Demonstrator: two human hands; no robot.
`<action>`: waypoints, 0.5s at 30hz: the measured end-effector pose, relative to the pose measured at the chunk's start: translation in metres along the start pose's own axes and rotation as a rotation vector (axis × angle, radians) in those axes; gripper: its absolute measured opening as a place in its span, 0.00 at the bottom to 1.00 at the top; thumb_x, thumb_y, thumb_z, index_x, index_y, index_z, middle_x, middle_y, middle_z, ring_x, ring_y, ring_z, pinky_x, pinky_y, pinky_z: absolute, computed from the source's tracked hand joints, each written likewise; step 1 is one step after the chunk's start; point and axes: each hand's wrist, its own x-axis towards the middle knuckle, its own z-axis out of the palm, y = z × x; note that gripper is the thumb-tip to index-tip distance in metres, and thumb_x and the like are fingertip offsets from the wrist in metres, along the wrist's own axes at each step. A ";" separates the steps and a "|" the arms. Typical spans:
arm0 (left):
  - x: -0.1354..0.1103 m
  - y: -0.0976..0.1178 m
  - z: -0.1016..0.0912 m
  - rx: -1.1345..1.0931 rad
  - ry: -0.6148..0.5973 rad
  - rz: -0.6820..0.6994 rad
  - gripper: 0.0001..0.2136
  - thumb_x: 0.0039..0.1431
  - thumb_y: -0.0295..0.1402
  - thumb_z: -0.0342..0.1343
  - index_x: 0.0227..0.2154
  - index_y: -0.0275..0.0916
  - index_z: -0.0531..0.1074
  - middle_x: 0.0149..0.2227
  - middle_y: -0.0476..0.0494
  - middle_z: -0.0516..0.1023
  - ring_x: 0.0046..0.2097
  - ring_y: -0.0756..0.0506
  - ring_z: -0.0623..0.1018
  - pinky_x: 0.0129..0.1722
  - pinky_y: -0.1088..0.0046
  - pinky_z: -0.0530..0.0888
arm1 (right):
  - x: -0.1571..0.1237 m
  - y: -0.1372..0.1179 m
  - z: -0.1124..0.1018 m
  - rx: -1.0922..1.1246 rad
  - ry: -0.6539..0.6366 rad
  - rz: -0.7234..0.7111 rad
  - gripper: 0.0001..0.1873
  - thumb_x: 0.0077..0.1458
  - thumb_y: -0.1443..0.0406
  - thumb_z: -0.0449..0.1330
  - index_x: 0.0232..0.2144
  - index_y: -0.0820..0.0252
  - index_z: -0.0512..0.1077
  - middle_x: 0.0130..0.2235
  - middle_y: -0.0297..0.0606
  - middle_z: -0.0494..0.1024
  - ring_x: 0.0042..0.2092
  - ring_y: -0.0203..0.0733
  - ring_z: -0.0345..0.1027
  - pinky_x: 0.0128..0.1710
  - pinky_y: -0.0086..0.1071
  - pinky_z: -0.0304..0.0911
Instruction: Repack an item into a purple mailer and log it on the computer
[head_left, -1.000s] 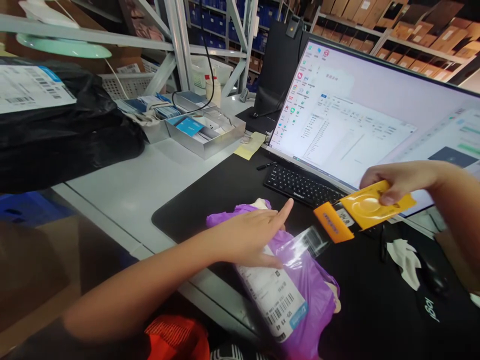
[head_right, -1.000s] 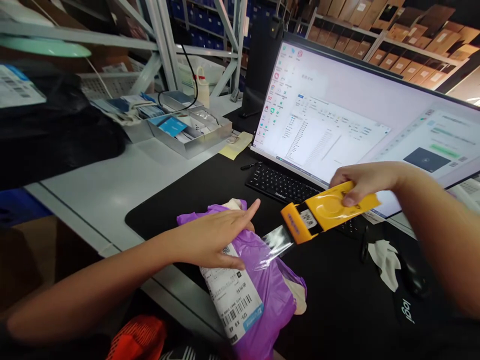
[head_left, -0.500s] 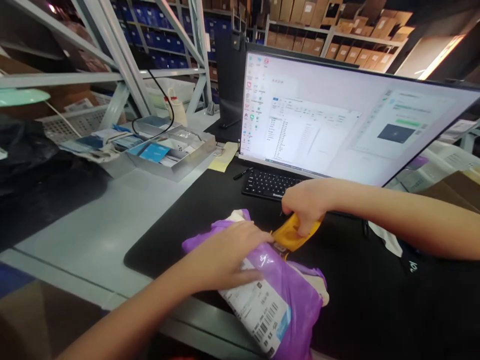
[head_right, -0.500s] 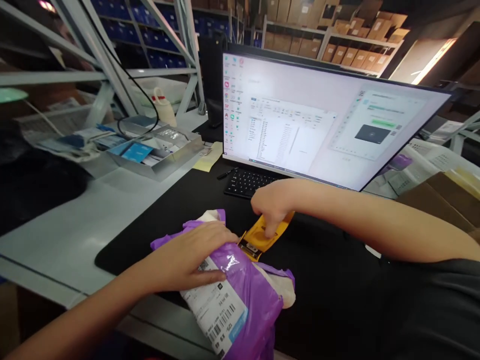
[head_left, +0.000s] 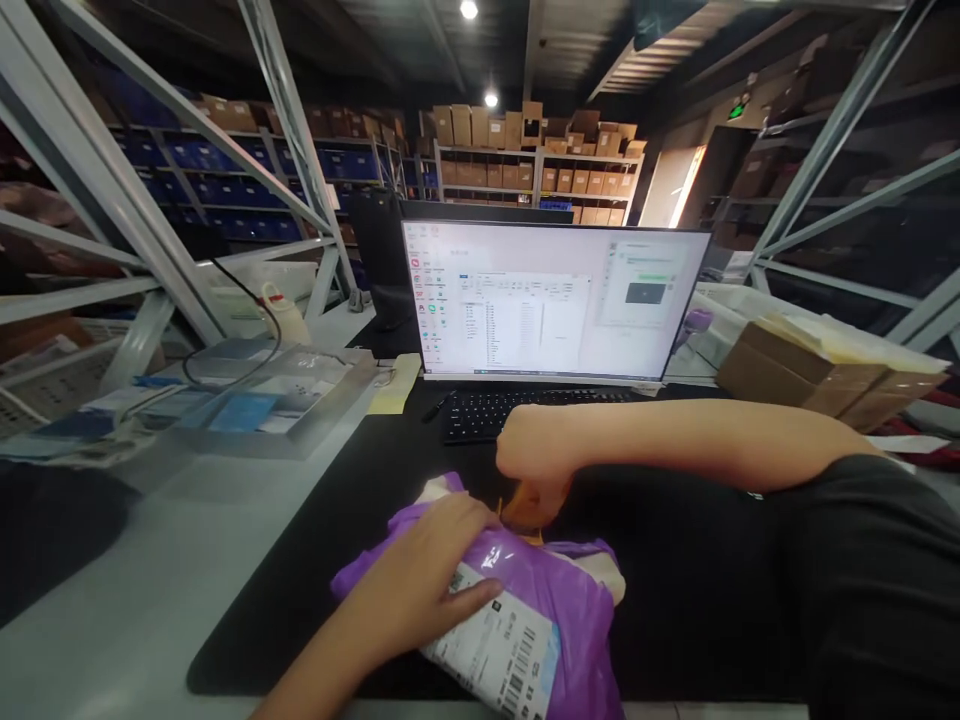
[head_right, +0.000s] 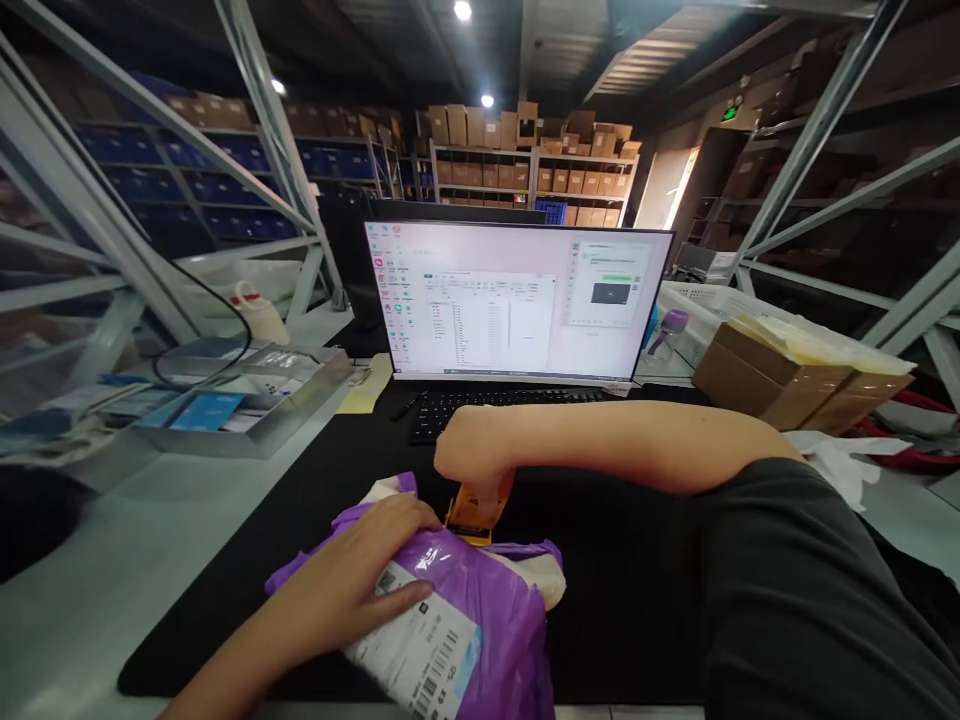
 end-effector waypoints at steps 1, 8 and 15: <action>0.000 0.001 0.000 0.005 0.006 0.006 0.18 0.61 0.37 0.61 0.53 0.47 0.68 0.56 0.43 0.74 0.59 0.38 0.74 0.58 0.57 0.74 | 0.000 -0.002 -0.002 -0.009 -0.003 0.000 0.26 0.43 0.44 0.69 0.31 0.61 0.82 0.29 0.43 0.80 0.34 0.48 0.74 0.31 0.36 0.56; 0.000 0.003 0.000 0.048 0.038 0.047 0.17 0.63 0.39 0.59 0.53 0.45 0.69 0.55 0.42 0.76 0.57 0.38 0.75 0.58 0.56 0.74 | -0.001 -0.014 -0.003 -0.034 0.002 0.064 0.24 0.42 0.46 0.70 0.31 0.61 0.81 0.30 0.43 0.80 0.36 0.50 0.75 0.33 0.37 0.60; -0.001 0.006 0.000 0.080 0.029 0.046 0.17 0.64 0.41 0.58 0.54 0.44 0.69 0.55 0.42 0.76 0.57 0.38 0.75 0.57 0.57 0.74 | 0.007 -0.013 0.007 0.255 -0.088 0.245 0.30 0.39 0.40 0.68 0.29 0.62 0.80 0.27 0.40 0.77 0.35 0.48 0.73 0.34 0.35 0.62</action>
